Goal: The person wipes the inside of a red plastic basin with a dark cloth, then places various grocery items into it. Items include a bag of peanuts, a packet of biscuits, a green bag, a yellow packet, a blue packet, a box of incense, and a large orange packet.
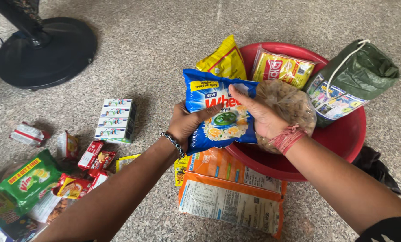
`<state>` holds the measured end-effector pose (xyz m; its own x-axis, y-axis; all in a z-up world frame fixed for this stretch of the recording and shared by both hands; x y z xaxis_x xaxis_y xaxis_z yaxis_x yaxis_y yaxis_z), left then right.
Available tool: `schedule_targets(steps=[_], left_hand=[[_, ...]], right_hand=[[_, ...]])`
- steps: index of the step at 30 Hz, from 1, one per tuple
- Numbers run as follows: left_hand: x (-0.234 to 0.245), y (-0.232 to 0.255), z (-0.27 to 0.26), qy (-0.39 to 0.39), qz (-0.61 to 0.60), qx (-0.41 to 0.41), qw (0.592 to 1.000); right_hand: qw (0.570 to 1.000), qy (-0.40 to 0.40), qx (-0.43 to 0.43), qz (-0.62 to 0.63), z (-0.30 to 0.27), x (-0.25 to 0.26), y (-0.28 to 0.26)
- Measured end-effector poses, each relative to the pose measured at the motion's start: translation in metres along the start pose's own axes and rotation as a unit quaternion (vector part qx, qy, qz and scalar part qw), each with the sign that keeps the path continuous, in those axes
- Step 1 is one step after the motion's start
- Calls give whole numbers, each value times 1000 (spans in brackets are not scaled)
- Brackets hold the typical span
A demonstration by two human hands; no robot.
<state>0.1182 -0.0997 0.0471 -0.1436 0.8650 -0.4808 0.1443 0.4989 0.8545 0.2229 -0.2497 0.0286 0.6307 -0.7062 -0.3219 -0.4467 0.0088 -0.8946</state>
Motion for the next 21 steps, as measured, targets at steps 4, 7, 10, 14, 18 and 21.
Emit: schedule_targets(steps=[4,7,10,14,18,21], left_hand=[[-12,-9,2,-32,-35,3,999],[-17,-9,2,-48,-44,5,998],[-16,-6,-3,-46,-35,4,998],[-11,0,-12,-49,-35,-17,998],[0,9,-21,-42,-44,-23,998],[13,10,-30,-28,-58,-13,998]], right_hand=[[987,83,75,-115,-6,11,-10],[983,86,70,-143,-10,10,-18],[982,73,70,-158,-11,6,-22],[978,112,45,-168,-1,7,-24],[989,75,39,-125,6,-8,-38],[972,160,-12,-172,-10,-5,-53]])
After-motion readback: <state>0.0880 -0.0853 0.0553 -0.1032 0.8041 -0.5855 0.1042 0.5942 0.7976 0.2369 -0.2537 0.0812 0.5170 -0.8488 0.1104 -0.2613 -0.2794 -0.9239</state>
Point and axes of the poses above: each hand's wrist, its own z-axis towards the middle knuckle, its own x-axis out of the back of the hand, y = z × x, the point moved 6 cm from there along z, towards the middle knuckle, and after that the axes turned 10 degrees about -y, right-handed, at the moved point
